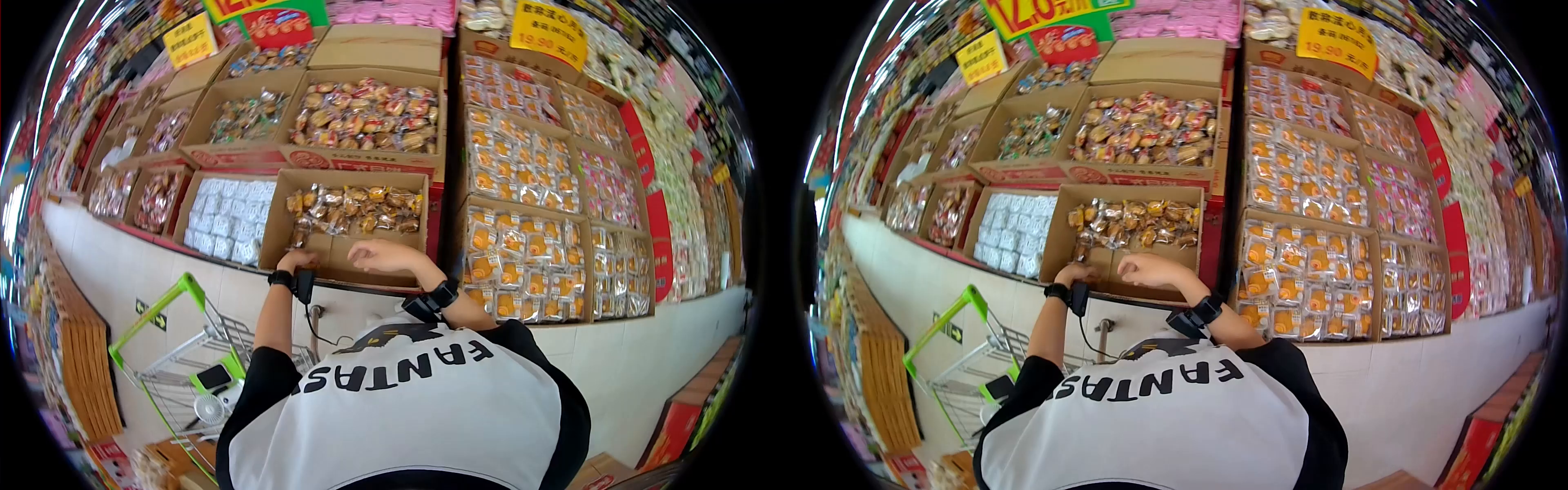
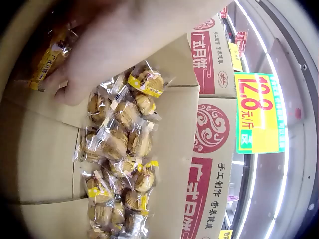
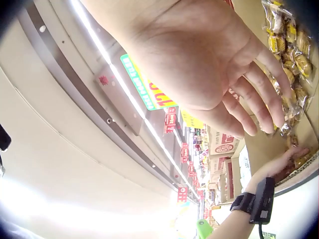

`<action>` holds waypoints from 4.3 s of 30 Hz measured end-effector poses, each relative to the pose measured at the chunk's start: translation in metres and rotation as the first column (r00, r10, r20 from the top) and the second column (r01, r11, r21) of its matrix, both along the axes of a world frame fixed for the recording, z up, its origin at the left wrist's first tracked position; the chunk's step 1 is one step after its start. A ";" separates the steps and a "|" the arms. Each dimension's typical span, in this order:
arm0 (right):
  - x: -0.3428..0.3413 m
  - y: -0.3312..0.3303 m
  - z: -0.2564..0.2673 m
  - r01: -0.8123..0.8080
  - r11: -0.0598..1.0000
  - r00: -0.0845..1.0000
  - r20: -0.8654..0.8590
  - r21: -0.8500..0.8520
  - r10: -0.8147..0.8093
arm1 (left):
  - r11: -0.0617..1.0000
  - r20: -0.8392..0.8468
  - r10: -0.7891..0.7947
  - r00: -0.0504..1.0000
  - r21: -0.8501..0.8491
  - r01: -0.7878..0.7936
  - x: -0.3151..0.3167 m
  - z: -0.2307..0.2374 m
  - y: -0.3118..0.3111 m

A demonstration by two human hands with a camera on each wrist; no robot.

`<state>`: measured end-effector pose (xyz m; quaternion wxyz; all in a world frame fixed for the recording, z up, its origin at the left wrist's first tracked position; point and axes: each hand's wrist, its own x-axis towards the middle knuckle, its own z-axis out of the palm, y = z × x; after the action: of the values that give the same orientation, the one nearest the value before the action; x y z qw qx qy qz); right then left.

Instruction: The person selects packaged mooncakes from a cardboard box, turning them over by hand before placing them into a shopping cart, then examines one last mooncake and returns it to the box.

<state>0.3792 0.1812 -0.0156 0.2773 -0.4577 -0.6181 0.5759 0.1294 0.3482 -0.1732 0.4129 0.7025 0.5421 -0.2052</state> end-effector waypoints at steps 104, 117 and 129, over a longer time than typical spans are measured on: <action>0.014 0.006 -0.002 0.354 0.909 0.900 -0.185 -0.219 -0.395 | 0.993 0.126 0.104 0.987 -0.065 -0.096 0.019 0.043 -0.007; 0.031 0.005 0.002 0.454 0.865 0.830 -0.252 -0.212 -0.497 | 0.834 0.763 0.546 0.345 -0.453 -0.316 0.041 0.164 -0.063; 0.026 0.001 0.032 0.602 0.767 0.656 -0.410 -0.221 -0.633 | 0.919 0.896 0.291 0.336 -0.166 -0.356 0.058 0.225 -0.106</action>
<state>0.4053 0.1821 0.0166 0.5798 -0.4981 -0.3221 0.5586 0.1879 0.2419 0.0516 0.6502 0.5896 0.3648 0.3108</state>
